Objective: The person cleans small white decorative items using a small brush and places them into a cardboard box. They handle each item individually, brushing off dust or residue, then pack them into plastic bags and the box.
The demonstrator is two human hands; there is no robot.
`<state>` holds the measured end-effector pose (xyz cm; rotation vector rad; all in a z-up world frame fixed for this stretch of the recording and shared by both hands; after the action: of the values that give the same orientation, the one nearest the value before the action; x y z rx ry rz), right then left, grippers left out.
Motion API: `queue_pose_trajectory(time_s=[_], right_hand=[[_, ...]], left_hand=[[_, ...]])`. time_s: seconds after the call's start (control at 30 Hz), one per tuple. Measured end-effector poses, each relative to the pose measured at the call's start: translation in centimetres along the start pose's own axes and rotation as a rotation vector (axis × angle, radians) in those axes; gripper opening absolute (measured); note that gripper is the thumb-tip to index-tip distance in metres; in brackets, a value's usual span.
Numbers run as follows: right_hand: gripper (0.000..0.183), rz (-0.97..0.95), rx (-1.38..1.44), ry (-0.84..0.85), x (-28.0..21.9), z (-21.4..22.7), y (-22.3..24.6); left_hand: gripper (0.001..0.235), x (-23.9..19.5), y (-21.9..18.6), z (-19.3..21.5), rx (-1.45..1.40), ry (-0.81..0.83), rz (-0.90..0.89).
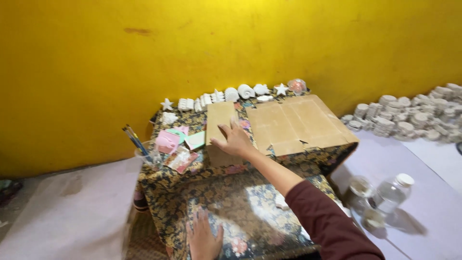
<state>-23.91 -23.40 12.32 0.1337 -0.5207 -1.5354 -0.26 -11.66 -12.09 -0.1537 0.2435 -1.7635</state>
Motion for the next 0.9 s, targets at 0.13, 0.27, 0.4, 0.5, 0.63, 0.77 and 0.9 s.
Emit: queue_pose_trajectory(time_s=[0.13, 0.27, 0.4, 0.5, 0.63, 0.77, 0.9], right_hand=[[0.083, 0.016, 0.499, 0.038, -3.1, 2.1, -1.8], [0.063, -0.006, 0.302, -0.050, -8.7, 1.8, -7.6], [0.051, 0.122, -0.115, 0.216, -17.5, -0.7, -12.6], [0.057, 0.318, -0.311, 0.177, -22.0, -3.3, -16.5], [0.083, 0.112, -0.402, 0.325, -24.5, -4.7, -18.6], [0.075, -0.101, -0.313, 0.253, -25.6, -5.2, -19.0], [0.070, -0.072, -0.250, 0.121, -24.8, -6.4, -20.4]], left_hand=[[0.082, -0.5, -0.2, 0.5, -0.026, 0.046, -0.002], [0.079, -0.8, -0.6, 0.8, -0.092, 0.007, 0.011], [0.078, -1.2, -1.1, 1.2, -0.059, -0.017, 0.004], [0.083, -0.9, -1.0, 1.2, -0.013, -0.021, -0.026], [0.082, -0.7, -0.1, -0.4, 0.007, -0.160, -0.116], [0.084, -0.7, -0.2, 0.0, 0.042, -0.001, -0.061], [0.077, 0.8, 0.0, -1.5, 0.179, -0.177, -0.157]])
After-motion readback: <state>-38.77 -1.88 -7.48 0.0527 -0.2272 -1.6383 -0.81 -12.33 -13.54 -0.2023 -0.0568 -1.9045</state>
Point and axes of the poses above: each hand's wrist, its own x-axis towards the middle knuckle, its own z-axis out of the back of the hand, y = z × x, the point moved 2 cm from there along x, towards the middle knuckle, and after that the axes turned 10 degrees about -x, right-handed, at the moved point
